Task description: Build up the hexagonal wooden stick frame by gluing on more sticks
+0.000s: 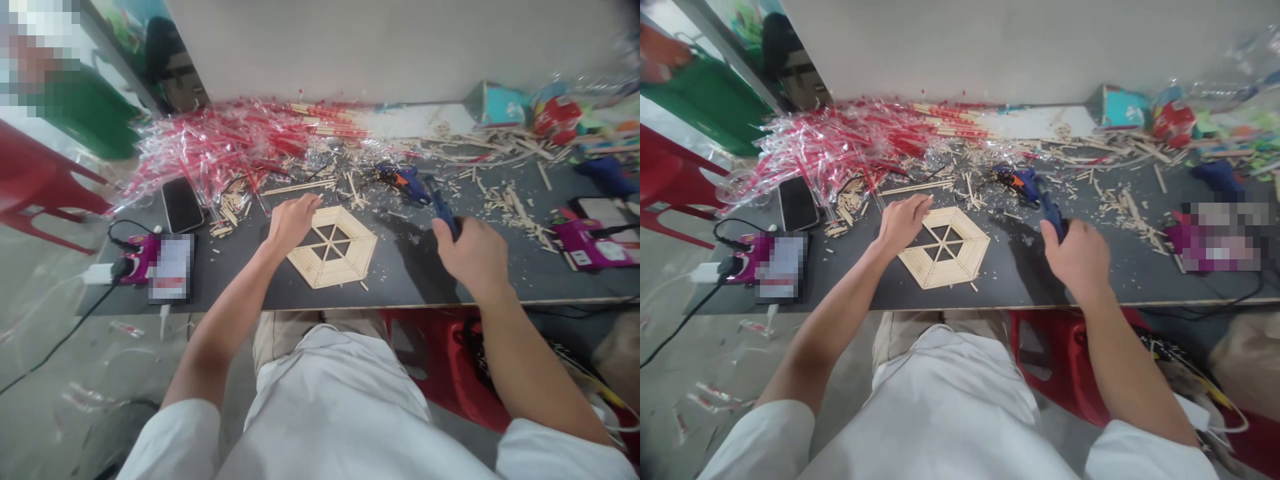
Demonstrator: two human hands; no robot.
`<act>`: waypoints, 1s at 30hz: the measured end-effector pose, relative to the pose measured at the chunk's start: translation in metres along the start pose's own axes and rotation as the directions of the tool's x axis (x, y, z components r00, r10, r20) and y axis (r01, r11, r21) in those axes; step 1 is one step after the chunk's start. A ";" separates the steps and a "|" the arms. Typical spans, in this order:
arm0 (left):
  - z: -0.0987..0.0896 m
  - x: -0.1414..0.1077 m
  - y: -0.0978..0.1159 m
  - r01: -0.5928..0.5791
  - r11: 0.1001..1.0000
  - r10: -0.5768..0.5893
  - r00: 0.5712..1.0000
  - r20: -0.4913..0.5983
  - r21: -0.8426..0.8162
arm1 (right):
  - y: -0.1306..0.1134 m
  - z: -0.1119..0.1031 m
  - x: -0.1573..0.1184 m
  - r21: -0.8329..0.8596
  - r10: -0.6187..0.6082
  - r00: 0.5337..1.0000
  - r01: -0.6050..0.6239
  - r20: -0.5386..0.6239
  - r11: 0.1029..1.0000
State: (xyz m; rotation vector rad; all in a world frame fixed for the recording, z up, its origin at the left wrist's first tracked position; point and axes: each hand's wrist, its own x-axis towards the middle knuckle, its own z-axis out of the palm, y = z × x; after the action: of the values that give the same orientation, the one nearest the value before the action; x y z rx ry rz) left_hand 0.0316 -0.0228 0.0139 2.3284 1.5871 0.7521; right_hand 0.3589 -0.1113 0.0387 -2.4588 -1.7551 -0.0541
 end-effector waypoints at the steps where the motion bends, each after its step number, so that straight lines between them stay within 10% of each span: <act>1: 0.000 0.001 -0.001 0.002 1.000 -0.001 1.000 0.018 -0.016 | 0.003 -0.001 0.009 -0.005 0.061 0.998 -0.061 0.005 0.998; 12: -0.007 0.004 -0.013 -0.221 0.970 0.231 0.967 0.106 -0.102 | 0.002 0.013 0.053 0.025 0.226 0.972 -0.228 0.061 0.973; 16: -0.007 0.002 -0.009 -0.297 0.950 0.311 0.934 0.178 -0.101 | -0.021 0.006 0.048 0.241 -0.034 0.982 0.079 -0.183 0.967; 21: -0.005 0.000 -0.002 -0.334 0.943 0.327 0.920 0.217 -0.008 | -0.087 -0.001 0.039 0.548 -0.610 0.783 0.564 -0.119 0.617; 25: -0.003 0.000 -0.001 -0.322 0.945 0.302 0.929 0.213 0.065 | -0.127 0.013 0.040 0.547 -0.792 0.610 0.667 -0.011 0.506; 30: -0.001 0.001 -0.003 -0.341 0.934 0.310 0.921 0.234 0.107 | -0.136 0.037 0.043 0.586 -0.780 0.625 0.638 -0.014 0.500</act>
State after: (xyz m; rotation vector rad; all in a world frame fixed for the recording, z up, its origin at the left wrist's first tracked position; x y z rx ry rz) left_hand 0.0283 -0.0210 0.0135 2.7162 1.2149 0.4352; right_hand 0.2430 -0.0230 0.0162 -1.2354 -2.3662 0.6319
